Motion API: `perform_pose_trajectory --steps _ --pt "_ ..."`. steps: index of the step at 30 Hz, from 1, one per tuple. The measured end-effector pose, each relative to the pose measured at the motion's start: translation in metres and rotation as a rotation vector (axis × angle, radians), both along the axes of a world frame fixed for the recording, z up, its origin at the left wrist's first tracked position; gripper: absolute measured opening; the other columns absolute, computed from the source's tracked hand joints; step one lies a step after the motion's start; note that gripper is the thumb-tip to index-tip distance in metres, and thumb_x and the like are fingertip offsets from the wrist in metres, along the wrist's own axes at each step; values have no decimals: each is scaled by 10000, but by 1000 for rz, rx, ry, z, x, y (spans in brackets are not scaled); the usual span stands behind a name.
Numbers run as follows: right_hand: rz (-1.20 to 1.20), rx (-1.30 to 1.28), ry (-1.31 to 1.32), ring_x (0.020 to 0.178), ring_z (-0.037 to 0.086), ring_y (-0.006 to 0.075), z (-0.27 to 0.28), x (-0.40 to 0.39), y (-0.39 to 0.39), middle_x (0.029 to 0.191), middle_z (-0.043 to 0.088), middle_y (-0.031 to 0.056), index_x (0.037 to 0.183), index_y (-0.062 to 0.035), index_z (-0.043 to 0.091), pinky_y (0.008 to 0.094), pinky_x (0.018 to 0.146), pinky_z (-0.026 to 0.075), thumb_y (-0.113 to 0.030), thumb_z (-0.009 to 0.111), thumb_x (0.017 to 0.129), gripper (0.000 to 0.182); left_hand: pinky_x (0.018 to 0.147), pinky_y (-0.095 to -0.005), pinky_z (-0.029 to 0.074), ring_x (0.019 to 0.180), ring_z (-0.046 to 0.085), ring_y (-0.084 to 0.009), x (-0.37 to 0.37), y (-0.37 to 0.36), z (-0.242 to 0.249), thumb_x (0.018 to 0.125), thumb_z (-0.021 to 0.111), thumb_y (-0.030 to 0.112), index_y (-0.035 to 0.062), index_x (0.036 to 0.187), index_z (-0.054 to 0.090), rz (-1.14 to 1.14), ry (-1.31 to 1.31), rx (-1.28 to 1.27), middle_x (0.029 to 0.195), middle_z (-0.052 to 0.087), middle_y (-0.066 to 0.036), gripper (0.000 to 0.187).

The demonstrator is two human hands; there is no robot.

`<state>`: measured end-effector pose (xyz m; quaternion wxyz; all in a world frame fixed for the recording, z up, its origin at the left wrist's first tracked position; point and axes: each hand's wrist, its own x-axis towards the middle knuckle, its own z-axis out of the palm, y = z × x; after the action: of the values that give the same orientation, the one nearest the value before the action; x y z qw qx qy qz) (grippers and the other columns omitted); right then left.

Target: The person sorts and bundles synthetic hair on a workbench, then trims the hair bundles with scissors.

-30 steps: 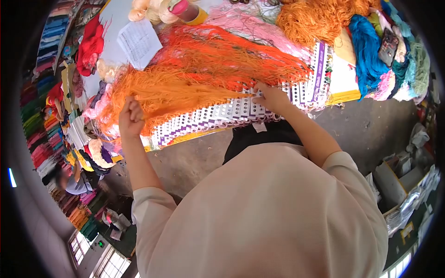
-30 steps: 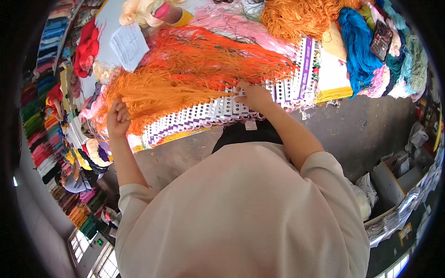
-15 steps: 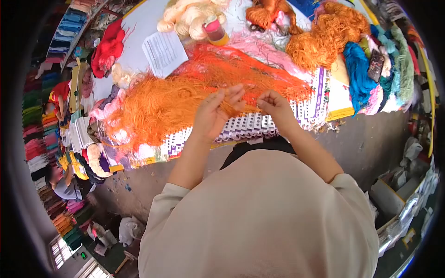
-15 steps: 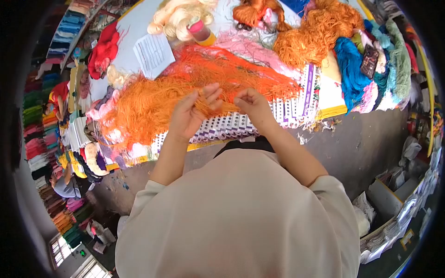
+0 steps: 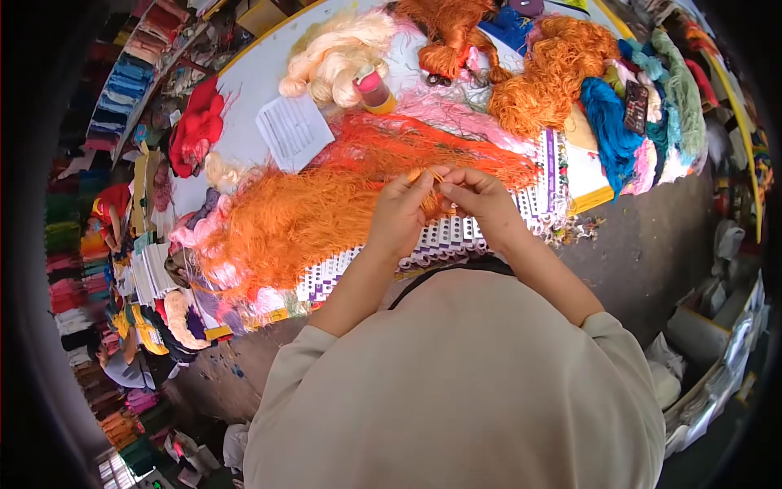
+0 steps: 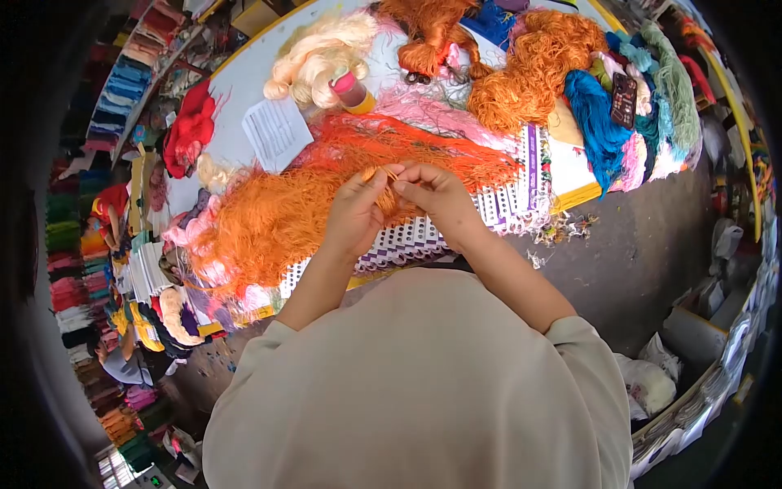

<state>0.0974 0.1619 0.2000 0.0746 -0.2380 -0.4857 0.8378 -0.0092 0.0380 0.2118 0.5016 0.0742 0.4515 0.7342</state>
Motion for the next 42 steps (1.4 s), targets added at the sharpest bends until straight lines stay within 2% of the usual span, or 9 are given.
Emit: perform_pose_trajectory --steps 6,9,12,16,19,24,28,30,42 --pt "-77 -289 13 652 481 27 -3 2 6 862 627 -33 965 -83 624 206 586 409 -177 607 945 99 839 -330 521 928 618 -172 -7 0 -5 1024 463 260 -42 1147 604 4 63 59 1076 637 -101 355" --pt "-50 -153 16 658 480 25 1 2 5 850 611 -45 952 -98 619 197 582 393 -177 606 944 80 865 -357 518 941 622 -186 -4 4 9 1027 452 270 -60 1140 606 -7 -71 102 1064 637 -104 381" --pt "-37 22 -78 660 485 25 10 -1 -1 805 582 -57 926 -104 625 192 573 370 -178 626 934 74 1054 -355 387 1204 532 -221 -2 4 10 1030 424 229 -74 1192 587 -67 52 100 1295 574 -168 380" --pt "-28 45 -29 658 488 25 6 0 -1 768 572 -59 905 -107 624 195 568 365 -169 635 927 67 1037 -360 408 1183 542 -214 1 6 11 1025 434 198 -75 1190 588 -63 45 56 1265 590 -159 354" --pt "-48 28 -22 639 489 31 6 -1 -1 747 562 -52 906 -108 605 193 566 375 -178 604 947 81 911 -332 508 1065 601 -191 -3 6 -1 1024 448 202 -55 1204 585 -19 11 69 1156 623 -132 341" --pt "-91 -232 29 605 487 54 5 0 5 780 595 -23 940 -112 551 198 557 401 -225 540 980 120 909 -335 509 1069 601 -196 -15 1 -12 1029 440 259 -48 1221 572 -51 37 173 1169 620 -137 386" --pt "-45 -56 -55 686 551 48 12 -4 1 845 629 -16 996 -82 582 190 571 396 -205 575 964 127 909 -340 513 1068 604 -201 -6 4 8 1031 432 257 -52 1223 571 16 -87 104 1186 614 -141 389" --pt "12 51 -44 721 556 38 8 -2 -1 850 623 -23 972 -67 612 188 580 386 -181 607 945 118 1002 -366 452 1182 549 -224 -9 3 8 1039 394 238 -69 1231 565 -105 -10 120 1344 530 -181 401" --pt "-24 -13 -56 715 530 20 7 -9 3 875 636 -47 950 -108 635 182 587 387 -197 617 938 92 867 -339 522 1044 611 -193 -13 6 -4 1023 456 210 -26 1166 594 8 -37 101 1182 614 -124 308"
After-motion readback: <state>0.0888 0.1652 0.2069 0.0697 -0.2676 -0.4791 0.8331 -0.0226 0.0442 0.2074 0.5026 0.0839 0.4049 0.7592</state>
